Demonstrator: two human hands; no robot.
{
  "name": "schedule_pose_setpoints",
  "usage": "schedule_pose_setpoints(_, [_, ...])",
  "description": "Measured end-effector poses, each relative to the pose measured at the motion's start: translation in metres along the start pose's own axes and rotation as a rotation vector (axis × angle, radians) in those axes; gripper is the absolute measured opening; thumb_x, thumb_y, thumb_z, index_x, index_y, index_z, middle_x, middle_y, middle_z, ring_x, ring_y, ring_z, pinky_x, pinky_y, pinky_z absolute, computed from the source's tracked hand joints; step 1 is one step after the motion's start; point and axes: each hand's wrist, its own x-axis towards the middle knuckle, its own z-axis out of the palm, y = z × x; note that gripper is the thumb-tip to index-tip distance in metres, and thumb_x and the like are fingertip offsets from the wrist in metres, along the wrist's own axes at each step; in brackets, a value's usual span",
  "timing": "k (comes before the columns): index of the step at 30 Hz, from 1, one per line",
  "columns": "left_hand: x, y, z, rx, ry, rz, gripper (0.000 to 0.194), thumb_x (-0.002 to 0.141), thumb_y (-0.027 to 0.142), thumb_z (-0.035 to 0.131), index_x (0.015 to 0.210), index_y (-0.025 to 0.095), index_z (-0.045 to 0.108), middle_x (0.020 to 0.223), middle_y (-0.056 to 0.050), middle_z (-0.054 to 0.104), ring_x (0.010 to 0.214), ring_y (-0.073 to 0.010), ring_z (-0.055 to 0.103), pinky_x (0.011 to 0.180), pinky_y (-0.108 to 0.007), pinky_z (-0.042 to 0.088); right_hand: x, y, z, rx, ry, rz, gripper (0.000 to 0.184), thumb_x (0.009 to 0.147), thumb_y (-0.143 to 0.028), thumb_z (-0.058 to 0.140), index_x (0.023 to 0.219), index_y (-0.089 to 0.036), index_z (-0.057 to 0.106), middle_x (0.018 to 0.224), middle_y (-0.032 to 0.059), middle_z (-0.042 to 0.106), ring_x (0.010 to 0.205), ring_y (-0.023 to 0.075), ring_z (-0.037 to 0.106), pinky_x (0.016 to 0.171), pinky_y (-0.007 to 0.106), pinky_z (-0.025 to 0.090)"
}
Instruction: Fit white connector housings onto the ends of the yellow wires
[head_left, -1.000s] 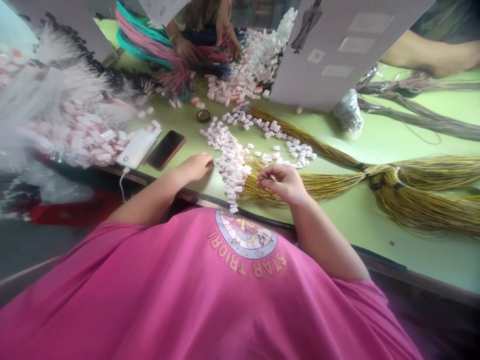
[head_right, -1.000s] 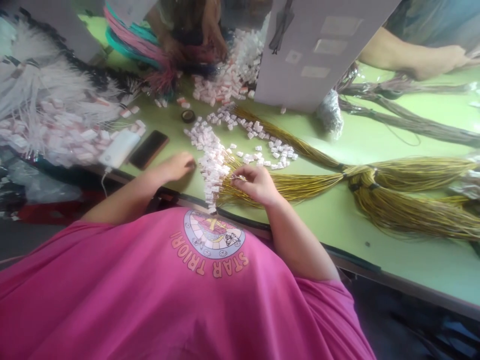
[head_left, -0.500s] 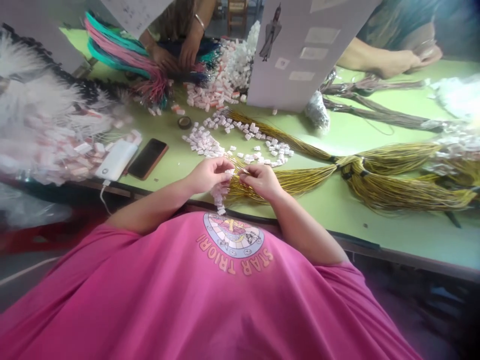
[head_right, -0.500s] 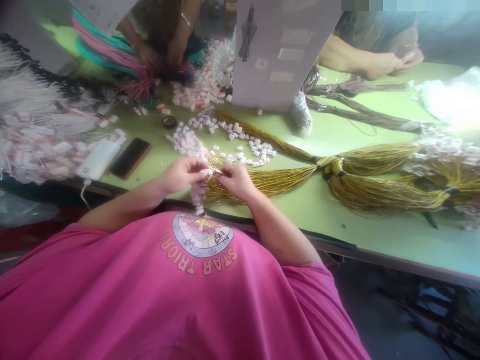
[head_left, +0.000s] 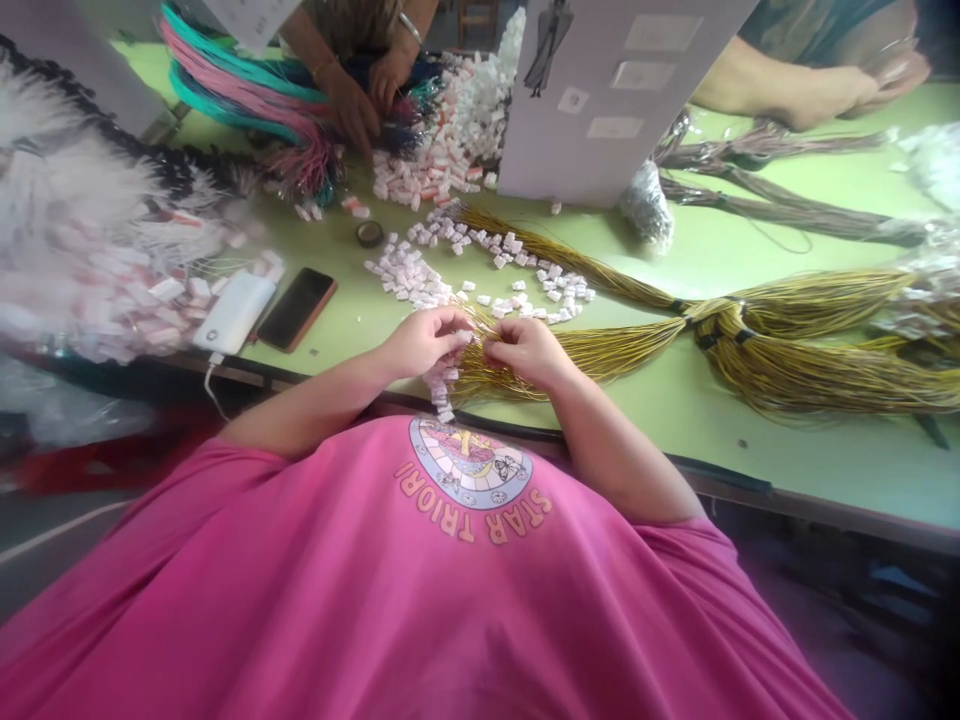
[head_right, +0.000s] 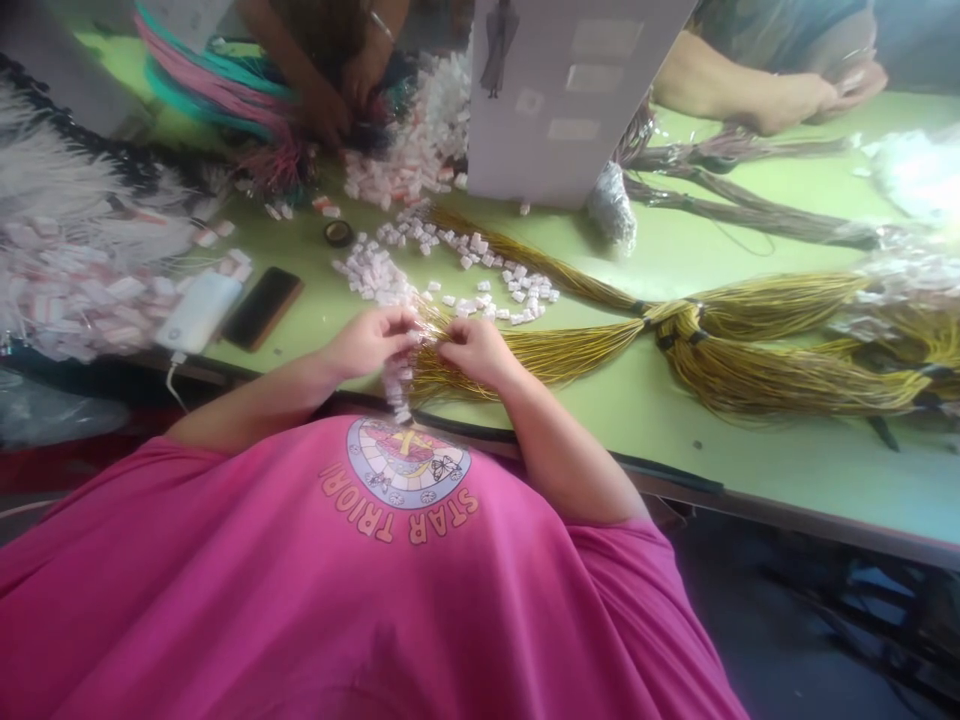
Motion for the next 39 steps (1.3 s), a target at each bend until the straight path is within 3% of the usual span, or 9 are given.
schedule_pose_setpoints(7, [0.002,0.0,-0.001,0.019,0.0,0.057,0.014,0.08,0.02,0.059,0.092,0.015,0.061,0.07,0.0,0.058,0.059,-0.0072,0.053,0.057,-0.022,0.045,-0.004,-0.005,0.006,-0.038,0.152,-0.062,0.017,0.068,-0.031,0.06,0.065,-0.014,0.059,0.057,-0.0033,0.048,0.057,0.0089,0.041,0.054,0.025,0.032])
schedule_pose_setpoints(16, [0.0,0.001,-0.002,0.153,0.013,0.06,0.019,0.079,0.025,0.061,0.094,0.014,0.065,0.073,-0.002,0.064,0.061,-0.0096,0.056,0.061,-0.026,0.048,-0.005,-0.002,0.01,-0.266,0.237,-0.125,0.029,0.069,-0.032,0.059,0.052,-0.018,0.041,0.052,-0.0048,0.029,0.055,0.008,0.029,0.052,0.025,0.024])
schedule_pose_setpoints(21, [-0.001,-0.001,-0.002,0.256,0.046,0.105,0.021,0.077,0.027,0.063,0.092,0.014,0.068,0.085,-0.006,0.069,0.073,-0.0127,0.061,0.07,-0.029,0.05,-0.005,-0.002,0.011,-0.261,0.225,-0.131,0.026,0.07,-0.035,0.063,0.055,-0.017,0.052,0.052,-0.0041,0.039,0.055,0.0085,0.033,0.053,0.025,0.026])
schedule_pose_setpoints(24, [-0.002,0.002,-0.004,0.236,0.061,0.075,0.021,0.078,0.026,0.062,0.093,0.013,0.068,0.081,-0.005,0.069,0.067,-0.0115,0.06,0.064,-0.026,0.05,-0.005,-0.005,0.008,-0.207,0.135,-0.103,0.02,0.07,-0.035,0.063,0.065,-0.016,0.064,0.053,-0.0034,0.047,0.054,0.0087,0.037,0.054,0.024,0.028])
schedule_pose_setpoints(27, [-0.002,0.005,-0.004,0.231,0.07,0.068,0.019,0.077,0.025,0.063,0.091,0.013,0.068,0.08,-0.006,0.069,0.067,-0.0116,0.061,0.063,-0.026,0.05,-0.006,-0.009,0.006,-0.183,0.062,-0.059,0.021,0.073,-0.032,0.058,0.063,-0.015,0.064,0.052,-0.0026,0.049,0.053,0.0091,0.04,0.054,0.025,0.03])
schedule_pose_setpoints(34, [-0.002,0.002,0.003,0.281,-0.018,0.074,0.018,0.077,0.024,0.062,0.091,0.014,0.069,0.085,-0.006,0.071,0.072,-0.013,0.063,0.069,-0.028,0.051,-0.007,-0.003,0.013,-0.232,0.118,-0.146,0.007,0.067,-0.019,0.059,0.065,-0.016,0.065,0.059,-0.0013,0.056,0.06,0.0112,0.049,0.058,0.024,0.035])
schedule_pose_setpoints(39, [-0.009,0.017,-0.005,0.488,-0.029,0.205,0.019,0.082,0.025,0.058,0.093,0.015,0.069,0.089,-0.006,0.07,0.08,-0.0146,0.062,0.075,-0.029,0.048,-0.006,-0.002,0.01,-0.22,0.1,-0.161,0.009,0.07,-0.021,0.06,0.069,-0.018,0.069,0.061,-0.0005,0.063,0.062,0.0136,0.055,0.061,0.026,0.041])
